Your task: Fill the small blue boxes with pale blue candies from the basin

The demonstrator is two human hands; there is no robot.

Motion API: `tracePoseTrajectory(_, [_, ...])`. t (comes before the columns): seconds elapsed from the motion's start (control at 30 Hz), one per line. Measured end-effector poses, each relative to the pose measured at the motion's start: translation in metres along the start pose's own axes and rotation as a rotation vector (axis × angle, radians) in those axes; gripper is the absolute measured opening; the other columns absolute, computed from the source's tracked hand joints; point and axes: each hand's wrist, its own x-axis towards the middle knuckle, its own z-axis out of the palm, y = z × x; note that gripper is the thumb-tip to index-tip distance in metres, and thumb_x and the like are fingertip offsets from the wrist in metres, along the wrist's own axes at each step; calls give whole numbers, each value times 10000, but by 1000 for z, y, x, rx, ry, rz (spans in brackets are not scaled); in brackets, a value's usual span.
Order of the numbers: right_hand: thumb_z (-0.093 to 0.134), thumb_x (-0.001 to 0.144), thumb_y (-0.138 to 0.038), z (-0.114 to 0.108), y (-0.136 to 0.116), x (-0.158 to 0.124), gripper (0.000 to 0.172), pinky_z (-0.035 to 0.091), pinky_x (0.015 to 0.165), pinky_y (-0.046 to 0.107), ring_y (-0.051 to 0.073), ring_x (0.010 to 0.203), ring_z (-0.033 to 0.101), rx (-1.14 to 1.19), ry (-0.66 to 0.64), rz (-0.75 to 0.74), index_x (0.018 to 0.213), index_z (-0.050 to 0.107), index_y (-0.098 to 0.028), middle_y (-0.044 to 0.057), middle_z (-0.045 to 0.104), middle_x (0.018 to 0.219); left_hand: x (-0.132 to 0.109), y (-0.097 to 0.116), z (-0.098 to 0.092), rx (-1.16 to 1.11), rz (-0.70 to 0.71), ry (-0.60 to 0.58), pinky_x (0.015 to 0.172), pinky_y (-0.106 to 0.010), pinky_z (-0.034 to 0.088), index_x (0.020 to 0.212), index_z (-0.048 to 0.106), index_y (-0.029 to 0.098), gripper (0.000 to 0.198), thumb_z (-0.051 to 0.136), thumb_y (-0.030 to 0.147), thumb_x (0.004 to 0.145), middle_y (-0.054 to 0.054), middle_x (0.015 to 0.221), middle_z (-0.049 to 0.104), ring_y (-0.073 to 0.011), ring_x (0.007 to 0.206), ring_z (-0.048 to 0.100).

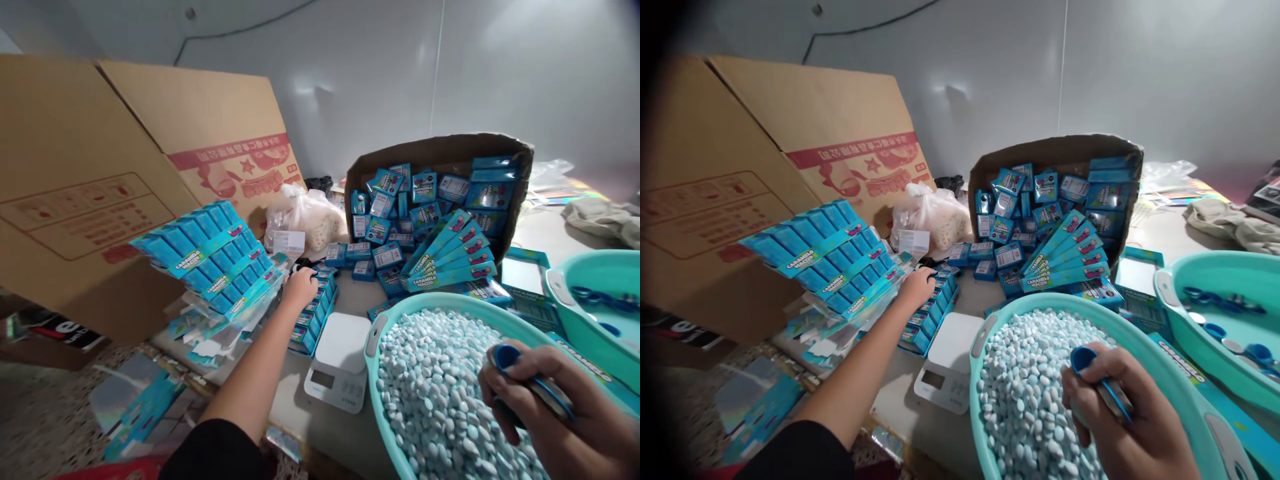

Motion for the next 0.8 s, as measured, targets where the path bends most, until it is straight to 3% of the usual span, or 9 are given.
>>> tracePoseTrajectory(0.1, [754, 856, -476, -1, 0, 3, 355, 441, 424, 180, 91, 457, 526, -12, -14, -23, 823, 496, -235, -30, 580, 641, 2, 9, -3, 27, 4, -9, 1179, -609, 315, 1071, 756, 174, 350, 446, 237, 918, -113, 1288, 697, -353, 1223, 616])
tracePoseTrajectory(0.2, [742, 884, -430, -3, 0, 5, 326, 457, 434, 181, 91, 461, 547, 30, -69, -55, 830, 488, -235, -32, 605, 658, 6, 12, -5, 23, 14, -29, 1134, -574, 374, 942, 748, 150, 298, 467, 243, 909, -150, 1194, 711, -356, 1177, 632])
tracePoseTrajectory(0.43, [717, 917, -404, -6, -1, 6, 301, 446, 429, 176, 90, 459, 540, 107, -107, -48, 845, 475, -239, -41, 595, 640, 9, -5, 0, -89, 18, -83, 1104, -339, 455, 1081, 742, 153, 351, 457, 183, 878, -100, 1260, 689, -246, 1194, 633])
tracePoseTrajectory(0.6, [741, 893, -439, -2, -8, 9, 353, 431, 436, 172, 84, 457, 511, 140, -116, 15, 825, 466, -228, -38, 588, 607, 11, -8, -2, -181, -3, -95, 1146, -356, 437, 1086, 754, 140, 384, 438, 164, 870, -107, 1274, 692, -251, 1230, 621])
tracePoseTrajectory(0.7, [778, 845, -483, 6, -18, 8, 425, 375, 415, 157, 72, 438, 467, 203, -126, 179, 807, 447, -219, -50, 562, 576, 13, -3, -19, -255, -33, -116, 1139, -402, 452, 976, 790, 154, 342, 488, 142, 817, -108, 1202, 737, -278, 1197, 647])
tracePoseTrajectory(0.8, [830, 771, -488, 12, -26, 7, 477, 310, 401, 140, 58, 427, 397, 297, -144, 386, 804, 435, -222, -74, 500, 536, 4, 21, -42, -365, -31, -87, 1185, -444, 405, 924, 800, 155, 311, 535, 108, 767, -104, 1178, 753, -298, 1231, 635])
